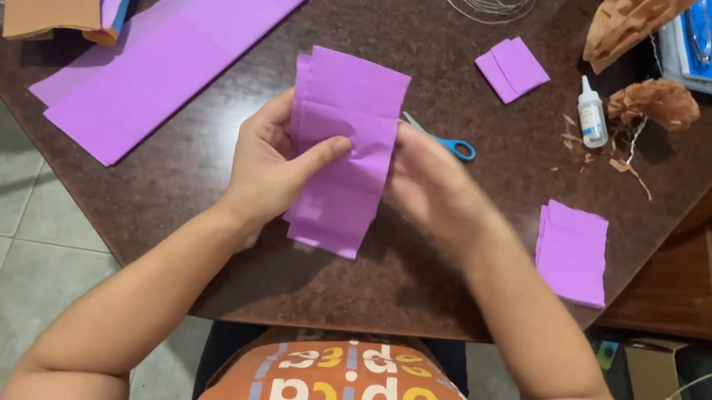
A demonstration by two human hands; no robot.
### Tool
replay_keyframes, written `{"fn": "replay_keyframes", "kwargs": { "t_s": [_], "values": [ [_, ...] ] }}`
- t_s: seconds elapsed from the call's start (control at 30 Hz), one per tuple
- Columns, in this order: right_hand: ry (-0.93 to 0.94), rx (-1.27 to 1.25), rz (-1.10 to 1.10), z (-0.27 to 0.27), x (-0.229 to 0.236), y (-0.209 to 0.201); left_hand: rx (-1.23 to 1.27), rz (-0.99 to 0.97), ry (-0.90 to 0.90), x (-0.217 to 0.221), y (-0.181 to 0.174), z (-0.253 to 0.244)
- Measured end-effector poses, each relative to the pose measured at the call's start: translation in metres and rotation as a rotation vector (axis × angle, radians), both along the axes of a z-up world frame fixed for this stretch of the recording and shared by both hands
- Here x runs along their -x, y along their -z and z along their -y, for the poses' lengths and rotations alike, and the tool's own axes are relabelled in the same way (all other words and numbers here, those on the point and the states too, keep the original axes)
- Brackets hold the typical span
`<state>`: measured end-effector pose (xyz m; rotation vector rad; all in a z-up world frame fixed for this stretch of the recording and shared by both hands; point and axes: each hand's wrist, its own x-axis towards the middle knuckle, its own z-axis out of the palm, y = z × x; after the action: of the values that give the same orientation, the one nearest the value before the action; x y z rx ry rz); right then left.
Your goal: Folding and cutting purple crepe paper into smaller rectangular pieces using scissors.
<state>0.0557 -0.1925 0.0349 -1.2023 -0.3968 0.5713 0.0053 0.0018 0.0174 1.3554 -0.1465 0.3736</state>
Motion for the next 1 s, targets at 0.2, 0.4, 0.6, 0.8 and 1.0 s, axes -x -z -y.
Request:
{"fn": "replay_keyframes", "kwargs": {
  "t_s": [0.2, 0.4, 0.6, 0.8, 1.0],
  "values": [
    [0.198, -0.122, 0.148, -0.034, 0.005, 0.013, -0.043, 0.058, -0.042, 0.001, 0.003, 0.004],
    [0.384, 0.006, 0.253, -0.034, -0.003, -0.02, -0.065, 0.113, 0.063, 0.006, -0.008, 0.003],
    [0.571, -0.005, 0.36, -0.036, -0.016, -0.033, -0.389, 0.311, 0.037, 0.009, 0.01, 0.005],
    [0.675, -0.074, 0.47, -0.025, -0.057, -0.047, -0.507, 0.183, 0.197, 0.007, 0.009, 0.01],
    [0.678, -0.03, 0.535, -0.001, -0.097, -0.03, -0.353, 0.032, 0.417, 0.003, 0.008, 0.008]
  ]
}}
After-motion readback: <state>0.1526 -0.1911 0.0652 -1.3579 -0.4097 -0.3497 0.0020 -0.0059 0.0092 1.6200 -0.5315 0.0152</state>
